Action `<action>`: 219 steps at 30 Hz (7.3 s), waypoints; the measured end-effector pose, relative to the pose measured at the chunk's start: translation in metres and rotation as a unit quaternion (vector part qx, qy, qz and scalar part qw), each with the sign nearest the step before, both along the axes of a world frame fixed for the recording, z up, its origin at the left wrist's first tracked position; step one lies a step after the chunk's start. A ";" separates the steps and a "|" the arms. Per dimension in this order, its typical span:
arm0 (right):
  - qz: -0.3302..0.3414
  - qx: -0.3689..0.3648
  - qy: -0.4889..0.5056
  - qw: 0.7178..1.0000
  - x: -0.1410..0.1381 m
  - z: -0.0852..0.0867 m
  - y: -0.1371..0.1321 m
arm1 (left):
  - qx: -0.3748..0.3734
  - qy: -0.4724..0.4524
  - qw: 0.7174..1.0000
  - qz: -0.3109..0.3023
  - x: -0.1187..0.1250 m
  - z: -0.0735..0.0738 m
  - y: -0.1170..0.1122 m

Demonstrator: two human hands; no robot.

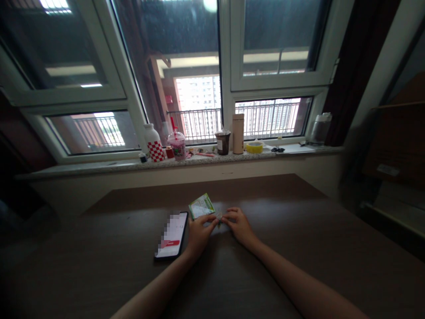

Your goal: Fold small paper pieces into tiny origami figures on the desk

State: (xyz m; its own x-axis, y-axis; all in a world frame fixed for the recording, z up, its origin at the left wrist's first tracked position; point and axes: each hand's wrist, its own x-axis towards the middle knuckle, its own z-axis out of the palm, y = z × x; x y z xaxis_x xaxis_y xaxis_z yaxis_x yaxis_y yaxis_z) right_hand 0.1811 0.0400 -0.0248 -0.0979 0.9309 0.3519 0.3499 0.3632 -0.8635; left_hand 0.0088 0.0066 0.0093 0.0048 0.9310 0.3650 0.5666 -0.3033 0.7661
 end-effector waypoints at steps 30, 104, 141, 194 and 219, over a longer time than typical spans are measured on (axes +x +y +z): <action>-0.039 0.119 -0.185 0.975 -0.008 0.010 -0.014 | -0.026 -0.017 0.999 -0.011 -0.002 0.001 0.000; 0.001 0.092 -0.043 0.995 -0.008 0.017 -0.014 | -0.040 0.010 0.999 -0.005 0.004 0.008 -0.005; -0.039 0.124 -0.070 0.989 -0.008 0.014 -0.013 | -0.024 -0.001 1.000 -0.001 0.006 0.004 -0.006; 0.003 0.122 -0.056 0.991 -0.007 0.013 -0.011 | -0.030 0.026 0.999 -0.011 0.003 0.002 -0.002; -0.051 0.092 0.017 0.994 -0.002 0.015 -0.008 | -0.001 -0.004 1.000 0.027 -0.001 0.001 -0.003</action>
